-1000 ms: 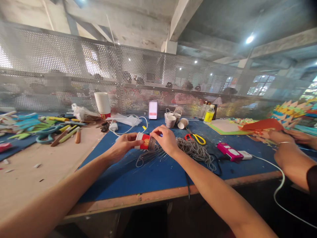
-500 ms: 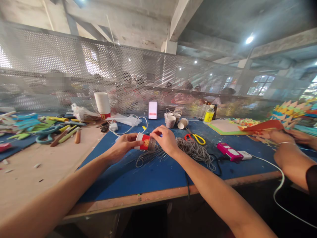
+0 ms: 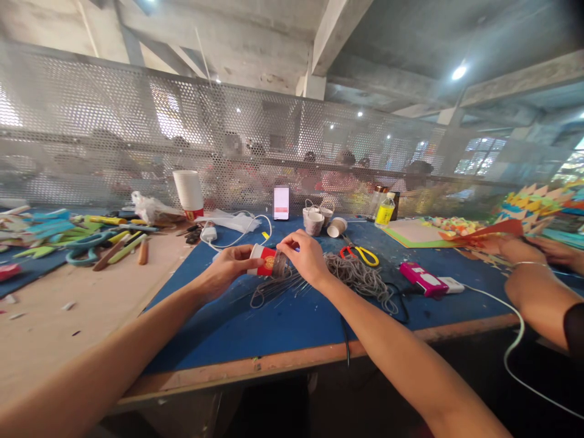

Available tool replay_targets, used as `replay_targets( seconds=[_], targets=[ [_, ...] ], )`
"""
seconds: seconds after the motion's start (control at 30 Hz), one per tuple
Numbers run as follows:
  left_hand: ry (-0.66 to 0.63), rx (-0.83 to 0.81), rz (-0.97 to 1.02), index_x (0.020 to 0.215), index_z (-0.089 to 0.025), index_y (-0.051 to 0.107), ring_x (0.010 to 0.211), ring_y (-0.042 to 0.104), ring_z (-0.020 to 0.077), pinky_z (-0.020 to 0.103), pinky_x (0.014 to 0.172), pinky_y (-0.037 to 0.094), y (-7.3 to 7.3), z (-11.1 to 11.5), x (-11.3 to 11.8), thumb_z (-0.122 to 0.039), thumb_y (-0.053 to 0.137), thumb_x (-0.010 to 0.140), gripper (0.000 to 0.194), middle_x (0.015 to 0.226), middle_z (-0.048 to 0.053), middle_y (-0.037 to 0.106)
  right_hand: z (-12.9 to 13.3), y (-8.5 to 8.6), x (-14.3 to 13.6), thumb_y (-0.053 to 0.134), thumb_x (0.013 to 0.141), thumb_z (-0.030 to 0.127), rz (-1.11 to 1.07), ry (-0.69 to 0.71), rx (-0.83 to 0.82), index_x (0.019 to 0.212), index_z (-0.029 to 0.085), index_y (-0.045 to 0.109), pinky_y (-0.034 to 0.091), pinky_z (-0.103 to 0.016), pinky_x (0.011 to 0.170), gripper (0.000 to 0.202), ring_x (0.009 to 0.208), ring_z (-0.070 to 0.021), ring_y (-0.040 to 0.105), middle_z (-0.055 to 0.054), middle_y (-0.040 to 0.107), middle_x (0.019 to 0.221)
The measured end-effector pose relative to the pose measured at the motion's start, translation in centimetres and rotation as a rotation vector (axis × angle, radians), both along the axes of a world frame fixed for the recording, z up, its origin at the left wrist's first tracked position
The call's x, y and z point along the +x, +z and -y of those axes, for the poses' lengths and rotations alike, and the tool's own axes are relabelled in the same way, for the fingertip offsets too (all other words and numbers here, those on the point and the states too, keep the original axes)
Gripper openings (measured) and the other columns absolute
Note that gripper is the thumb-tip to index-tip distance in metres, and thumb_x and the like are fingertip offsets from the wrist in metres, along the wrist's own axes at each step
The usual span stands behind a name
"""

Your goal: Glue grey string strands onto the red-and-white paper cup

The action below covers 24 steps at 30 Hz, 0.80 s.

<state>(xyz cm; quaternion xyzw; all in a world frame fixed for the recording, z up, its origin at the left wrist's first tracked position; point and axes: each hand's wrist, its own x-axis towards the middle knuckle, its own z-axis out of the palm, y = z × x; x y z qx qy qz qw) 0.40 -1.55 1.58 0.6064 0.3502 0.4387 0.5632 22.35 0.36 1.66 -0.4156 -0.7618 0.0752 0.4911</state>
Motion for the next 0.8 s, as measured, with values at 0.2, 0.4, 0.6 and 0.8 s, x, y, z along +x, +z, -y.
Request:
replay_targets(
  seconds=[0.2, 0.4, 0.6, 0.8],
  targets=[
    [-0.011, -0.023, 0.033, 0.097, -0.018, 0.082, 0.077, 0.072, 0.0183, 0.029, 0.077, 0.054, -0.11, -0.13, -0.1, -0.028, 0.087, 0.076, 0.024, 0.091, 0.007, 0.081, 0.09, 0.05, 0.03, 0.074, 0.094, 0.026, 0.005, -0.004, 0.002, 0.081, 0.023, 0.071, 0.052, -0.028, 0.078, 0.014, 0.078, -0.0152, 0.067, 0.0, 0.068, 0.088],
    [-0.019, -0.027, 0.032, 0.099, -0.017, 0.082, 0.077, 0.071, 0.0176, 0.028, 0.077, 0.054, -0.12, -0.09, -0.13, -0.028, 0.087, 0.077, 0.025, 0.092, 0.007, 0.081, 0.18, 0.09, 0.02, 0.074, 0.094, 0.025, 0.002, -0.005, 0.0, 0.081, 0.023, 0.071, 0.051, -0.027, 0.078, 0.013, 0.078, -0.0149, 0.066, 0.0, 0.067, 0.088],
    [-0.016, -0.027, 0.032, 0.098, -0.018, 0.082, 0.076, 0.071, 0.0181, 0.029, 0.076, 0.054, -0.11, -0.05, -0.08, -0.028, 0.087, 0.076, 0.025, 0.09, 0.006, 0.081, 0.13, 0.04, 0.05, 0.074, 0.095, 0.025, 0.01, -0.01, -0.009, 0.082, 0.023, 0.072, 0.051, -0.028, 0.078, 0.013, 0.078, -0.0153, 0.067, 0.0, 0.068, 0.089],
    [-0.012, -0.015, 0.023, 0.096, -0.017, 0.081, 0.076, 0.07, 0.0172, 0.028, 0.075, 0.053, 0.09, 0.01, -0.02, -0.029, 0.089, 0.074, 0.026, 0.089, 0.005, 0.08, 0.08, -0.05, 0.02, 0.074, 0.094, 0.025, 0.004, -0.012, -0.013, 0.082, 0.022, 0.072, 0.05, -0.027, 0.078, 0.013, 0.079, -0.0148, 0.066, 0.0, 0.067, 0.088]
  ],
)
